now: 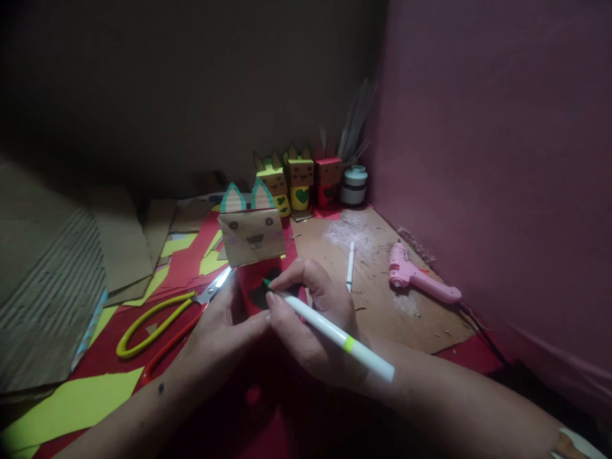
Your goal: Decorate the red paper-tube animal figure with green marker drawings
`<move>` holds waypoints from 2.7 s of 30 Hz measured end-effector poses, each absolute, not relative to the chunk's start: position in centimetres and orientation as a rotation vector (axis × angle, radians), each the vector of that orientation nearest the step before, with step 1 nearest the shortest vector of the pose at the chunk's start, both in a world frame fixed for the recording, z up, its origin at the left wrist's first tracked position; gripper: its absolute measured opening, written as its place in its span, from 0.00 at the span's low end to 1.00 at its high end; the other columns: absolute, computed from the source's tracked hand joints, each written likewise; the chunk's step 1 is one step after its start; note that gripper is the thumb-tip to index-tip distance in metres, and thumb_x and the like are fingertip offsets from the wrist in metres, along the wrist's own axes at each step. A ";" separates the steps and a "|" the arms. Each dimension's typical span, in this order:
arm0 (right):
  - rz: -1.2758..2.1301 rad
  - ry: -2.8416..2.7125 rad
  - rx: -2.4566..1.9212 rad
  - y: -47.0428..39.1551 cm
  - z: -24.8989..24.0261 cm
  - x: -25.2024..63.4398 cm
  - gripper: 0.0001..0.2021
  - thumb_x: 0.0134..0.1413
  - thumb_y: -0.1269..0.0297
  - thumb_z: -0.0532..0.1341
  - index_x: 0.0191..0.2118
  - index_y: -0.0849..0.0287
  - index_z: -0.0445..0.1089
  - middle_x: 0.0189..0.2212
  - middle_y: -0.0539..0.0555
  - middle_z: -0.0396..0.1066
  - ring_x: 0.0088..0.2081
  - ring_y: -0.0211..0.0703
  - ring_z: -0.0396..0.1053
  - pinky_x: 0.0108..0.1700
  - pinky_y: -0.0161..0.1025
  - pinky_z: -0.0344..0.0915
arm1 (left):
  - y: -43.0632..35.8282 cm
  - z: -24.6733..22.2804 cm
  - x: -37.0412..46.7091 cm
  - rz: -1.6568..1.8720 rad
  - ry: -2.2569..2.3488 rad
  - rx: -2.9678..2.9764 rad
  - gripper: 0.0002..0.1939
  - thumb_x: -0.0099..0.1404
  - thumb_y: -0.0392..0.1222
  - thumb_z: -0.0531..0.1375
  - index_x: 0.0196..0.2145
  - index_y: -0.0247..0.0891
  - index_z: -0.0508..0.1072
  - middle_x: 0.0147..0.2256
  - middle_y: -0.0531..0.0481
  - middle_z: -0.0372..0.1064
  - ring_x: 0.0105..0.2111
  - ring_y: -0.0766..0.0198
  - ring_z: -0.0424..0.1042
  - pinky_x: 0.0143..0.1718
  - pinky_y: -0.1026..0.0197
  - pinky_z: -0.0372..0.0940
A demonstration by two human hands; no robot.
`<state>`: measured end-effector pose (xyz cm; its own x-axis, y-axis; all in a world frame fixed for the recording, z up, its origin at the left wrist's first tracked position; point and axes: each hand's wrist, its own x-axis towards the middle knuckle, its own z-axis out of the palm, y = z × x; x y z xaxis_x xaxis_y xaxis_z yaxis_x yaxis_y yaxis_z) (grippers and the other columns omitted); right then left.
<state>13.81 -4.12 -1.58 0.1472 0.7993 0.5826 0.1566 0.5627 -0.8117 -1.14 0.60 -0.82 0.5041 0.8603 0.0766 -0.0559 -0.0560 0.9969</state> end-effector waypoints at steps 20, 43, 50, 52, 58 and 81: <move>0.555 -1.379 -0.920 -4.2 -1.7 13.9 0.06 0.60 0.72 0.62 0.39 0.53 0.69 0.29 0.46 0.67 0.29 0.37 0.64 0.31 0.38 0.62 | 0.7 -0.9 -0.9 0.893 0.739 1.442 0.19 0.61 0.35 0.66 0.49 0.40 0.69 0.40 0.53 0.71 0.41 0.61 0.70 0.46 0.58 0.68; 0.568 -1.335 -0.944 -4.2 -1.5 13.7 0.05 0.60 0.71 0.62 0.37 0.52 0.68 0.28 0.47 0.67 0.29 0.39 0.63 0.30 0.39 0.60 | 0.6 -0.5 -1.1 0.871 0.751 1.475 0.18 0.62 0.35 0.65 0.49 0.40 0.68 0.41 0.53 0.71 0.42 0.61 0.71 0.48 0.58 0.68; 0.567 -1.344 -0.924 -4.0 -1.8 13.7 0.05 0.60 0.71 0.62 0.38 0.53 0.69 0.28 0.47 0.66 0.29 0.39 0.64 0.30 0.39 0.61 | 0.7 -0.7 -0.9 0.866 0.759 1.461 0.20 0.62 0.36 0.66 0.50 0.39 0.67 0.41 0.52 0.71 0.43 0.60 0.70 0.48 0.57 0.68; 0.573 -1.356 -0.916 -4.1 -1.8 13.8 0.05 0.60 0.72 0.62 0.38 0.53 0.69 0.27 0.47 0.66 0.28 0.39 0.63 0.30 0.39 0.60 | 0.6 -0.7 -1.0 0.863 0.759 1.451 0.20 0.62 0.36 0.66 0.50 0.39 0.67 0.42 0.51 0.71 0.43 0.60 0.70 0.49 0.57 0.68; 0.586 -1.433 -0.905 -4.4 -1.6 14.0 0.05 0.60 0.72 0.61 0.37 0.53 0.68 0.27 0.46 0.65 0.26 0.37 0.62 0.28 0.38 0.60 | 0.6 -0.5 -0.9 0.868 0.775 1.460 0.18 0.60 0.36 0.66 0.47 0.40 0.67 0.41 0.51 0.71 0.42 0.59 0.71 0.48 0.56 0.67; 0.537 -1.356 -0.918 -4.1 -1.6 13.8 0.06 0.59 0.72 0.63 0.37 0.52 0.69 0.28 0.47 0.68 0.29 0.39 0.65 0.30 0.39 0.61 | 0.5 -0.6 -1.1 0.872 0.747 1.449 0.20 0.62 0.36 0.66 0.51 0.41 0.68 0.43 0.51 0.72 0.44 0.59 0.71 0.49 0.57 0.68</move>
<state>13.76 -4.06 -1.56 0.1749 0.7909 0.5865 0.1754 0.5611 -0.8089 -1.06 0.46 -0.63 0.5086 0.8570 0.0825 -0.0500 -0.0662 0.9966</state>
